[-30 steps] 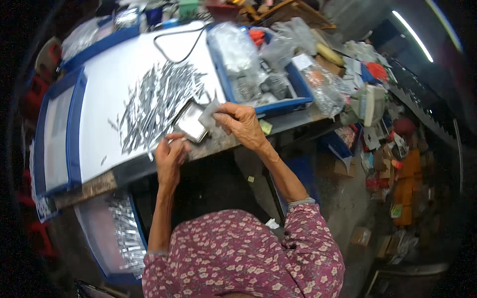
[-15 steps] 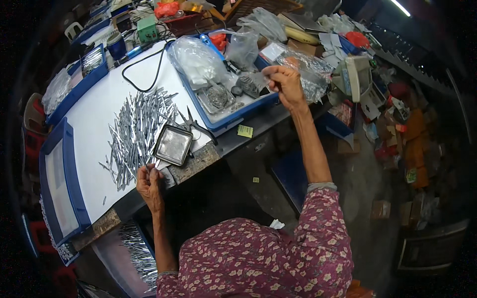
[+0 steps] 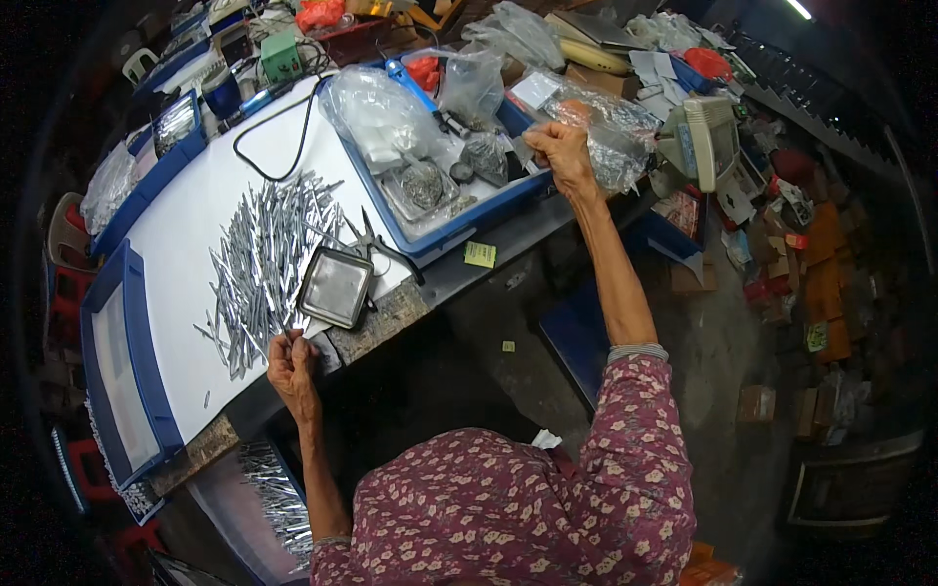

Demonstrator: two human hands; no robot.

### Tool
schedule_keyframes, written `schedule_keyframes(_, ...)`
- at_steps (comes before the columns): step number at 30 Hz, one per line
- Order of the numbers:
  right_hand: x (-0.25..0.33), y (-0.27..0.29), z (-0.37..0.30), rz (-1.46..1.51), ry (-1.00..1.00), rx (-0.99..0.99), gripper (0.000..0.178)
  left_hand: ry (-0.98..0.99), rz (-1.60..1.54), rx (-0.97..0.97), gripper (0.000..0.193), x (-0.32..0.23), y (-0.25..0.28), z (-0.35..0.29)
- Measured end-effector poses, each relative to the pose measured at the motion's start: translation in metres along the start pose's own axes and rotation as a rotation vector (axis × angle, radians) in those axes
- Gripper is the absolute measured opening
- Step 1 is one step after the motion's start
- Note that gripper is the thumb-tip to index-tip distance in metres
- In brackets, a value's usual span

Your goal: Assembling and crimping small metal pieces using pliers at a workbench.

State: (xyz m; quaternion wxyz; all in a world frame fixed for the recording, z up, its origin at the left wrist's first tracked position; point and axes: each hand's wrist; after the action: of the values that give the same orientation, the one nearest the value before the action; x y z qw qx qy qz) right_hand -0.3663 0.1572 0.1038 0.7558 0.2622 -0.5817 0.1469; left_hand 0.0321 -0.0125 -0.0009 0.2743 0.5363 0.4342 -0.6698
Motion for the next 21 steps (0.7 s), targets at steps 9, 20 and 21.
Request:
schedule_keyframes(9,0.006,-0.028,0.0,-0.342,0.086,0.123,0.015,-0.078,0.122,0.011,0.012,0.002,-0.003,0.001)
schedule_keyframes(20,-0.003,-0.043,0.004,-0.678,0.347,0.29,0.011,-0.082,0.098,0.024,0.011,0.006,-0.002,-0.002)
schedule_keyframes(21,-0.003,-0.044,0.004,-0.678,0.347,0.292,0.011,-0.071,0.099,0.018,0.011,0.006,-0.002,-0.002)
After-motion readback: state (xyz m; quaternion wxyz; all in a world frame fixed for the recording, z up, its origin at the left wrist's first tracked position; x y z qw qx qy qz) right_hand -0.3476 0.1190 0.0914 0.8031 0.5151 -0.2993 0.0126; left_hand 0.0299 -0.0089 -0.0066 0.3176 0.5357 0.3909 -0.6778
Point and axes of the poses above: each hand's wrist, its own z-axis towards the middle knuckle, its own y-axis out of the back of the hand, x = y × z, and after that the axes turned 9 degrees about -z, right-handed
